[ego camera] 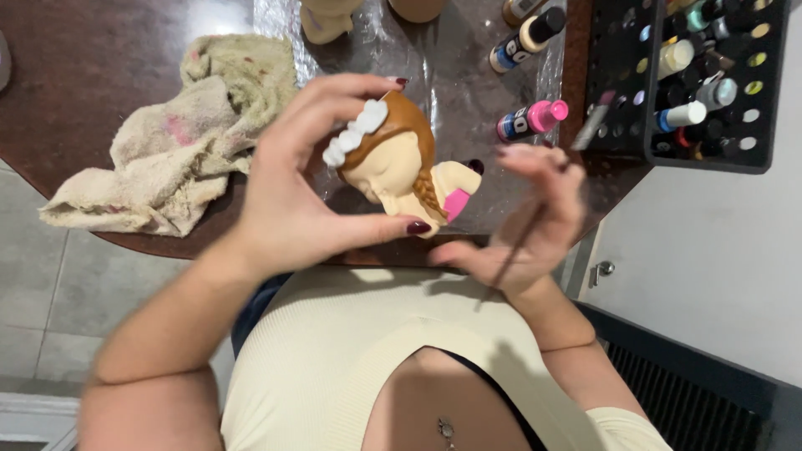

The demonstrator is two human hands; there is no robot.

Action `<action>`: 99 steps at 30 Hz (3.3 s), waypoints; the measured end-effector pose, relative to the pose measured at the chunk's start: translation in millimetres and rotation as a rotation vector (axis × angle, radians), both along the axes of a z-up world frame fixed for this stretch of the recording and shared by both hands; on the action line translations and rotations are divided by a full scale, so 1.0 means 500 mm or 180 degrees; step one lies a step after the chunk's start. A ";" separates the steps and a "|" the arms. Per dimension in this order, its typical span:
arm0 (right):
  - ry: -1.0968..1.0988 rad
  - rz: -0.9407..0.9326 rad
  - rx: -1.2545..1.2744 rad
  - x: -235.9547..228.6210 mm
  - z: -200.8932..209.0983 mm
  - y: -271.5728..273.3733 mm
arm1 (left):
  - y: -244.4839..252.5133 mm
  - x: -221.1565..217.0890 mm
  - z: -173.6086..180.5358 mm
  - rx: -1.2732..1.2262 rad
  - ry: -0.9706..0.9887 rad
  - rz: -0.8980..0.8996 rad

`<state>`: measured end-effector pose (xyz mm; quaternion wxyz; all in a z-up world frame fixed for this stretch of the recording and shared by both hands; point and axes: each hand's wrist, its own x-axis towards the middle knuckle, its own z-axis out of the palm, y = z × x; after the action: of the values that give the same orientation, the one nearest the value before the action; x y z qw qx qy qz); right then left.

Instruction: Painting a small biscuit/ceramic girl figurine with pink paint.

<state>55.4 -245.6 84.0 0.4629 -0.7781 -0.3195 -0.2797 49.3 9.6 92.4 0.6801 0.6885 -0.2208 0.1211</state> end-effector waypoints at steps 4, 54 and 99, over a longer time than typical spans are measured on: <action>0.0545 -0.0293 0.1540 -0.006 -0.059 -0.099 | 0.031 0.046 -0.005 0.0732 0.0052 -0.0263; 0.1926 0.0914 -0.0141 0.146 0.045 -0.025 | 0.040 0.134 -0.085 0.0952 0.0411 0.0141; 0.1958 0.1604 -0.0839 0.177 -0.027 0.019 | 0.039 0.139 -0.059 0.1407 0.0392 0.0611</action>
<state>143.7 -236.1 70.5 0.4871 -0.7754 -0.3798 0.1310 118.6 28.9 62.7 0.5105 0.8445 -0.1337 0.0917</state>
